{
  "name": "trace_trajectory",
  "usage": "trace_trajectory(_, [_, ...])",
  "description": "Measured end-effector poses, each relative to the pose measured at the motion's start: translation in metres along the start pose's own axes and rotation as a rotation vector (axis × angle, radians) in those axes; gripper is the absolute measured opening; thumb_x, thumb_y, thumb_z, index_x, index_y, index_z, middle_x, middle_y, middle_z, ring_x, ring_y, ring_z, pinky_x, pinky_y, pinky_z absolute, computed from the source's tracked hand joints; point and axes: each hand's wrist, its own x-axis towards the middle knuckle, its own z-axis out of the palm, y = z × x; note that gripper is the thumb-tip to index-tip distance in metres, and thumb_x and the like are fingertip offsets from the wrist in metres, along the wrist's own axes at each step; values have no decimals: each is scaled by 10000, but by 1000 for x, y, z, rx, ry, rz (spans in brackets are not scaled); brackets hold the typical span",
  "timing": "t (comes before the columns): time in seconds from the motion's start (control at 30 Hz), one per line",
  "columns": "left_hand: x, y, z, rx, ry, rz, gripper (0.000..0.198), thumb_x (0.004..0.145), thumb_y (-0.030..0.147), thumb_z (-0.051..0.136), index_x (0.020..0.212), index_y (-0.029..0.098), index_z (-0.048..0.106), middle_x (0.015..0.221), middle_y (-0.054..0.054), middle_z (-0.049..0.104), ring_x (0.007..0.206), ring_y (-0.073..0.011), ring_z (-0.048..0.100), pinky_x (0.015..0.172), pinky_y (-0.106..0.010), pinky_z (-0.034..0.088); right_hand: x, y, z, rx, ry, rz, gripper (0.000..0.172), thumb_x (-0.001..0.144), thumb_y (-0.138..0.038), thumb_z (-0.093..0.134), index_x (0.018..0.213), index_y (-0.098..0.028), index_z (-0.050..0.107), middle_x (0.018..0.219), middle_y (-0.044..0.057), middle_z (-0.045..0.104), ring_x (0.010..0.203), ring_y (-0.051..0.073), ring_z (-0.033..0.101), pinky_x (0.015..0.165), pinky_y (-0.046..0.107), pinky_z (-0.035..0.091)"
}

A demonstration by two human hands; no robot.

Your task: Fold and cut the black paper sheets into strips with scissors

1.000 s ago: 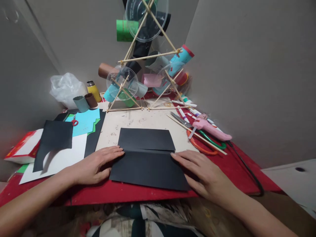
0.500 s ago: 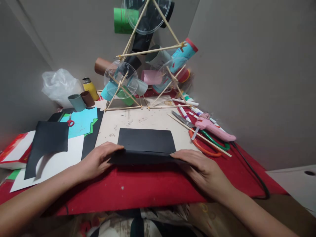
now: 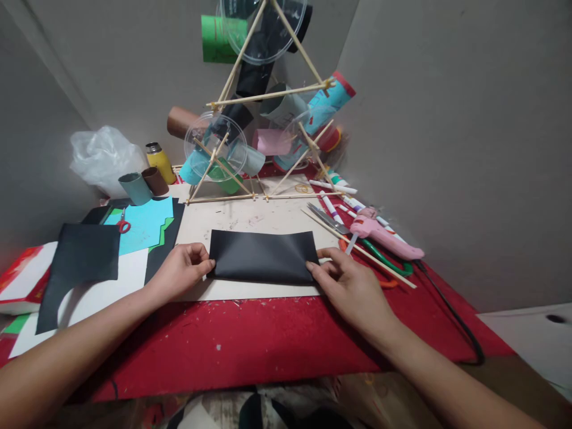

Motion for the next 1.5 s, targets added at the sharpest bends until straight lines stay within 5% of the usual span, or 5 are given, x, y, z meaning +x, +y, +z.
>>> trace_trajectory(0.2, [6, -5, 5, 61, 45, 32, 176, 731, 279, 525, 602, 194, 441, 519, 44, 461, 482, -86, 380, 473, -224, 282, 0, -2, 4, -169, 77, -25, 412, 864, -317, 476, 1250, -189, 544, 541, -36, 567, 468, 168, 551, 503, 261, 391])
trace_trajectory(0.87, [-4, -14, 22, 706, 93, 339, 115, 827, 132, 394, 749, 209, 431, 635, -6, 529, 587, -159, 507, 554, -268, 340, 7, 0, 16, -632, 0, -200, 305, 854, -135, 495, 1100, -177, 669, 942, 68, 753, 791, 236, 711, 641, 322, 536])
trace_trajectory(1.07, [-7, 0, 19, 863, 142, 607, 483, 781, 39, 414, 1236, 179, 498, 1227, -129, 566, 1101, -265, 535, 880, -409, 445, 6, 2, 15, -573, 14, -249, 293, 865, -139, 506, 1107, -164, 669, 940, 71, 751, 790, 235, 708, 658, 338, 553])
trace_trajectory(1.27, [-5, 34, 48, 917, -89, 928, 519, 947, 346, 388, 1431, 168, 329, 1513, -93, 326, 1414, -248, 213, 1138, -452, 173, 4, 7, 13, -507, 19, -317, 291, 884, -142, 480, 1121, -151, 648, 960, 86, 738, 811, 248, 699, 679, 365, 560])
trace_trajectory(1.5, [8, 25, 66, 845, -283, 666, 743, 893, 571, 401, 1499, 217, 156, 1550, -103, 213, 1408, -358, 189, 1087, -565, 223, 7, 10, 6, -415, -38, -358, 317, 948, -203, 393, 1192, -172, 593, 926, 84, 711, 760, 213, 697, 628, 318, 560])
